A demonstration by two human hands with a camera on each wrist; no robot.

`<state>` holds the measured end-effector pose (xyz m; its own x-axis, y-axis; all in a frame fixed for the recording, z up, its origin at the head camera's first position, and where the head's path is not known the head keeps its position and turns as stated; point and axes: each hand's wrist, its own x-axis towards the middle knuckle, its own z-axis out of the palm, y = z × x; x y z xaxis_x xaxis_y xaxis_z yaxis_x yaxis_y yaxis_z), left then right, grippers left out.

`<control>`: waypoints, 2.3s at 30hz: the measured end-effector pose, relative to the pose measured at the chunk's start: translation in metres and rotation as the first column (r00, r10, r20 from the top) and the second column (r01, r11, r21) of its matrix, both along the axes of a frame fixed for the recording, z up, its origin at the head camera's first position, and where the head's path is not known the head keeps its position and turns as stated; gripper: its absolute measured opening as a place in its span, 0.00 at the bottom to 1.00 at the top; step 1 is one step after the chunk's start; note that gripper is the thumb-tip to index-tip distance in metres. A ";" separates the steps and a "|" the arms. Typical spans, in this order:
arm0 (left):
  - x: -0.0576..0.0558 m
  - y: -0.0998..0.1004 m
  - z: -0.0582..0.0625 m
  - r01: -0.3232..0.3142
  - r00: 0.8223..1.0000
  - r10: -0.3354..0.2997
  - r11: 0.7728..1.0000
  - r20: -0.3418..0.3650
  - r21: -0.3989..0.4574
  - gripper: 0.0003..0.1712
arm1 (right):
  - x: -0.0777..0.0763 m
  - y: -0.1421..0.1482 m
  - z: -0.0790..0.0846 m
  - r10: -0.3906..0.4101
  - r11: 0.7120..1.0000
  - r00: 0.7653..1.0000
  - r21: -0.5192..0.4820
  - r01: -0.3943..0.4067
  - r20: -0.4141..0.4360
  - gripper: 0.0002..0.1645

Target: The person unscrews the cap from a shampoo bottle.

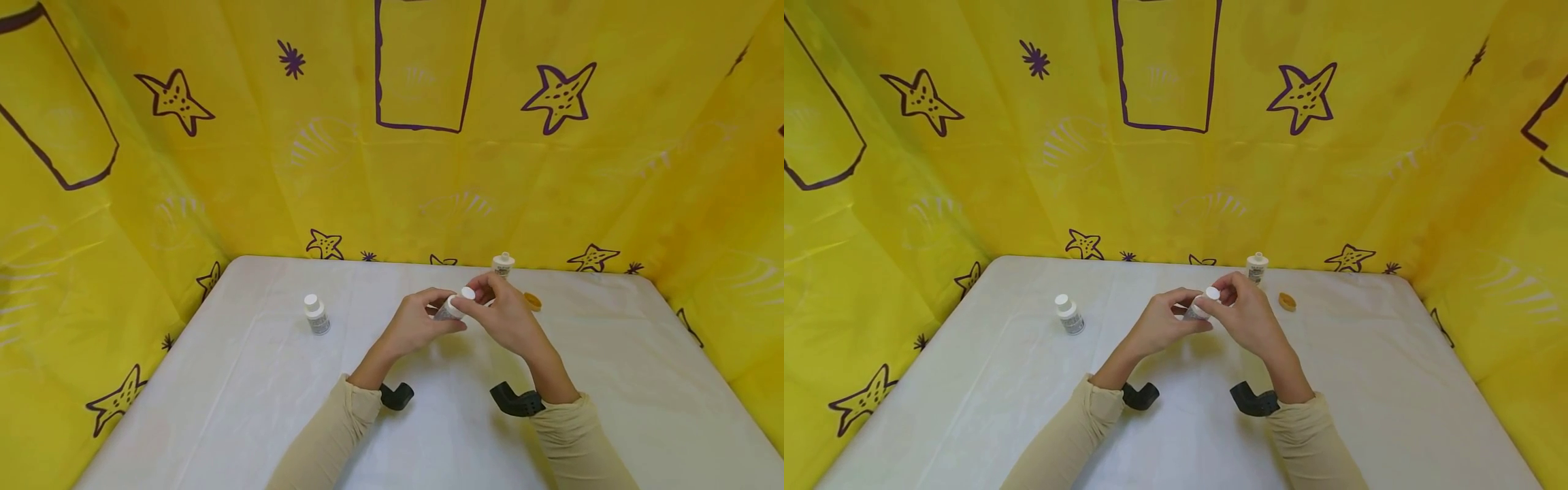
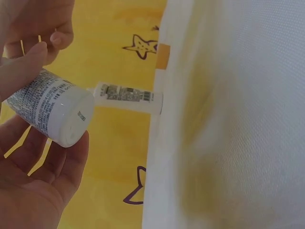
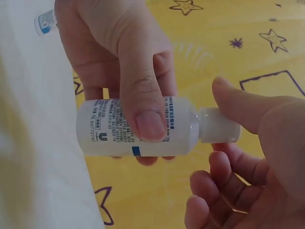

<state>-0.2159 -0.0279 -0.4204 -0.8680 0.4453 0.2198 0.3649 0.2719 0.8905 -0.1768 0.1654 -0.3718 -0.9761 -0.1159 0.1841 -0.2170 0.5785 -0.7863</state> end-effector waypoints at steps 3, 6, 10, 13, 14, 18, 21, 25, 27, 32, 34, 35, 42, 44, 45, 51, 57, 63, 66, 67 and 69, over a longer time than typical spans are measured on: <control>0.000 -0.001 0.001 -0.003 1.000 0.003 1.000 0.002 -0.002 0.24 | 0.000 -0.001 -0.001 -0.001 1.000 1.000 -0.001 0.001 -0.024 0.22; 0.001 -0.002 0.001 -0.004 1.000 0.004 1.000 0.003 -0.007 0.24 | 0.000 -0.001 -0.001 0.030 1.000 0.997 -0.004 -0.031 -0.069 0.20; 0.001 -0.003 0.002 -0.007 1.000 0.008 1.000 0.010 -0.015 0.23 | 0.001 0.001 0.001 0.090 0.996 0.988 0.011 -0.090 -0.128 0.21; 0.000 -0.004 0.003 -0.013 1.000 0.013 1.000 0.011 -0.018 0.24 | 0.002 0.002 0.003 0.129 0.992 0.979 0.028 -0.126 -0.156 0.23; -0.001 -0.004 0.003 -0.013 1.000 0.013 1.000 0.010 -0.016 0.24 | 0.002 0.003 0.003 0.139 0.990 0.977 0.031 -0.136 -0.161 0.23; -0.002 -0.004 0.002 -0.017 1.000 0.017 1.000 0.013 -0.006 0.25 | 0.002 0.003 0.006 0.166 0.986 0.975 0.019 -0.165 -0.151 0.26; -0.002 -0.004 0.001 -0.017 1.000 0.017 1.000 0.015 0.000 0.24 | 0.002 0.003 0.007 0.154 0.988 0.983 -0.011 -0.156 -0.104 0.30; -0.001 -0.003 0.001 -0.012 1.000 0.012 1.000 0.017 -0.001 0.25 | 0.002 0.002 0.006 0.083 0.995 0.996 -0.054 -0.085 -0.043 0.32; -0.001 -0.003 0.002 -0.009 1.000 0.009 1.000 0.016 -0.001 0.25 | 0.002 0.001 0.006 0.038 0.997 0.999 -0.063 -0.040 -0.031 0.30; 0.000 -0.002 0.002 -0.005 1.000 0.005 1.000 0.012 0.004 0.24 | 0.001 -0.002 0.004 -0.024 0.998 1.000 -0.053 0.024 -0.013 0.26; 0.000 -0.001 0.002 -0.005 1.000 0.005 1.000 0.013 0.009 0.24 | 0.001 -0.002 0.003 -0.032 0.999 0.999 -0.042 0.031 -0.014 0.25; 0.000 -0.001 0.002 -0.006 1.000 0.005 1.000 0.013 0.012 0.24 | 0.001 -0.003 0.003 -0.034 0.999 0.999 -0.036 0.033 -0.017 0.24; 0.001 -0.002 0.001 -0.005 1.000 0.004 1.000 0.021 0.017 0.23 | 0.002 -0.002 0.003 0.043 0.999 0.993 -0.025 -0.046 -0.108 0.20; 0.001 -0.002 0.001 -0.008 1.000 0.008 1.000 0.026 0.017 0.23 | 0.003 -0.001 0.003 0.072 0.997 0.990 -0.018 -0.074 -0.124 0.22; 0.001 -0.002 0.001 -0.011 1.000 0.011 1.000 0.028 0.017 0.23 | 0.003 -0.001 0.004 0.082 0.996 0.988 -0.013 -0.084 -0.128 0.22; 0.000 -0.003 0.001 -0.016 0.999 0.016 1.000 0.029 0.018 0.23 | 0.005 0.002 0.007 0.114 0.993 0.987 0.004 -0.114 -0.117 0.25; 0.000 -0.002 0.001 -0.012 1.000 0.012 1.000 0.028 0.009 0.24 | 0.007 0.002 0.010 0.088 0.996 0.994 -0.022 -0.089 -0.061 0.31; 0.000 -0.003 0.001 -0.008 1.000 0.008 1.000 0.011 0.009 0.23 | 0.008 0.002 0.010 0.037 0.999 0.998 0.013 -0.036 -0.043 0.28; -0.001 -0.002 0.001 0.002 1.000 -0.002 1.000 0.009 0.017 0.23 | 0.008 0.001 0.011 0.024 0.999 0.999 0.040 -0.022 -0.047 0.26; -0.001 -0.002 0.000 0.005 1.000 -0.005 1.000 0.011 0.018 0.23 | 0.007 0.001 0.011 0.024 0.999 0.998 0.047 -0.021 -0.052 0.24; -0.001 -0.002 0.000 0.011 1.000 -0.011 1.000 0.019 0.018 0.24 | 0.007 0.001 0.010 0.025 0.998 0.998 0.057 -0.022 -0.062 0.22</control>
<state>-0.2165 -0.0298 -0.4203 -0.8673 0.4508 0.2109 0.3504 0.2521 0.9021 -0.1700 0.1667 -0.3622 -0.9597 -0.1504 0.2373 -0.2788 0.6153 -0.7373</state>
